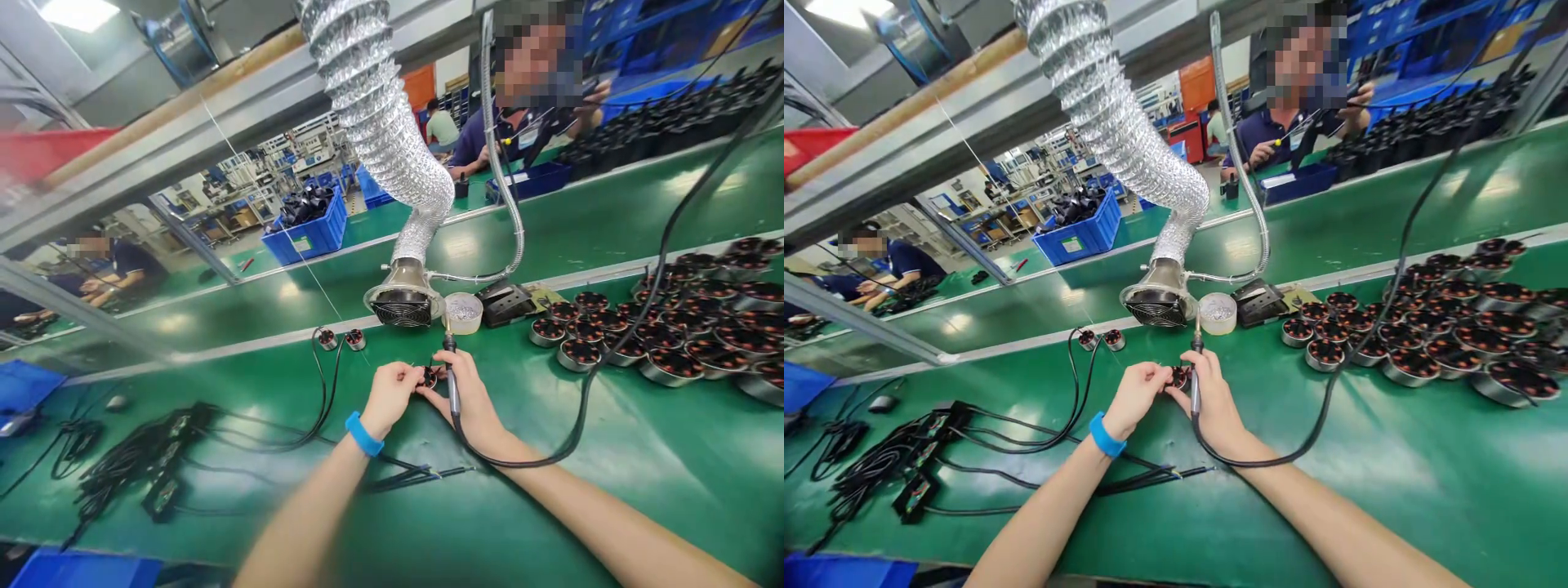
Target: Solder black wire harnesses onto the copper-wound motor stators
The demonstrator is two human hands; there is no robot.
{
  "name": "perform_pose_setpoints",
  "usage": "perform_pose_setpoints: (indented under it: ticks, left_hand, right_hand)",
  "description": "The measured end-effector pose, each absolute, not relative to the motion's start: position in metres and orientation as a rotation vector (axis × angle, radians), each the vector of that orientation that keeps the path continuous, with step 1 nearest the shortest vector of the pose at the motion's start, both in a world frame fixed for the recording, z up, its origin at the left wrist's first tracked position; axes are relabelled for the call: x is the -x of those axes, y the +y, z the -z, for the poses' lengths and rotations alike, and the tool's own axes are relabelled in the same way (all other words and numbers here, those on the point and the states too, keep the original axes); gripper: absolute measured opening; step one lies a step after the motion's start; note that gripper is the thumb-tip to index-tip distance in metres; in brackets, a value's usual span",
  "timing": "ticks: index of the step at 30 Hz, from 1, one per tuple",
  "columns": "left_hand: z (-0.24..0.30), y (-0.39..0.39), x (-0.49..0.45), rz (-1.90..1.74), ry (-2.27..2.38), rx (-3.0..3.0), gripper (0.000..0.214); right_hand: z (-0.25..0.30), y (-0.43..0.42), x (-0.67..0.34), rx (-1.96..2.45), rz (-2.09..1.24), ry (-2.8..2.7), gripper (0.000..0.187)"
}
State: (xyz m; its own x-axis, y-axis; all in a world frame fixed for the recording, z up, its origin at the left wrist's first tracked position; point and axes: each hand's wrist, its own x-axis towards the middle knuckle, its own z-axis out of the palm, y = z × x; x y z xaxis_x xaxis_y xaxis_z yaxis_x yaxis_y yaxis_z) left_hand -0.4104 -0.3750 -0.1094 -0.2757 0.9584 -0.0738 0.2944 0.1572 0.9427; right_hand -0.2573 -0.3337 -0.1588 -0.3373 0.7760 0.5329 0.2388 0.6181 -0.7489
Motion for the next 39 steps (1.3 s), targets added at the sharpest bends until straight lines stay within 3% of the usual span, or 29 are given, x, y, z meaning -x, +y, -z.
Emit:
perform_pose_setpoints:
  ticks: [5, 11, 18, 25, 32, 39]
  left_hand:
    - [0.09, -0.356, 0.418, -1.071, 1.834, -1.368, 0.045]
    - [0.091, -0.323, 0.404, -0.942, 1.823, -1.46, 0.034]
    - [0.091, -0.345, 0.423, -0.84, 1.637, -1.463, 0.031]
    - [0.105, -0.351, 0.419, -1.006, 1.526, -1.387, 0.038]
    - [0.089, -0.342, 0.406, -0.876, 1.658, -1.309, 0.044]
    - [0.078, -0.339, 0.41, -0.712, 1.621, -1.288, 0.027]
  right_hand:
    - [0.161, -0.333, 0.258, 0.799, -0.733, -1.863, 0.05]
    - [0.159, -0.332, 0.258, 0.722, -0.792, -1.786, 0.059]
    - [0.159, -0.331, 0.259, 0.693, -0.932, -1.763, 0.054]
    - [0.157, -0.331, 0.259, 0.724, -0.928, -1.768, 0.055]
    - [0.159, -0.329, 0.258, 0.757, -0.846, -1.785, 0.06]
    - [0.164, -0.327, 0.26, 0.712, -0.973, -1.731, 0.06]
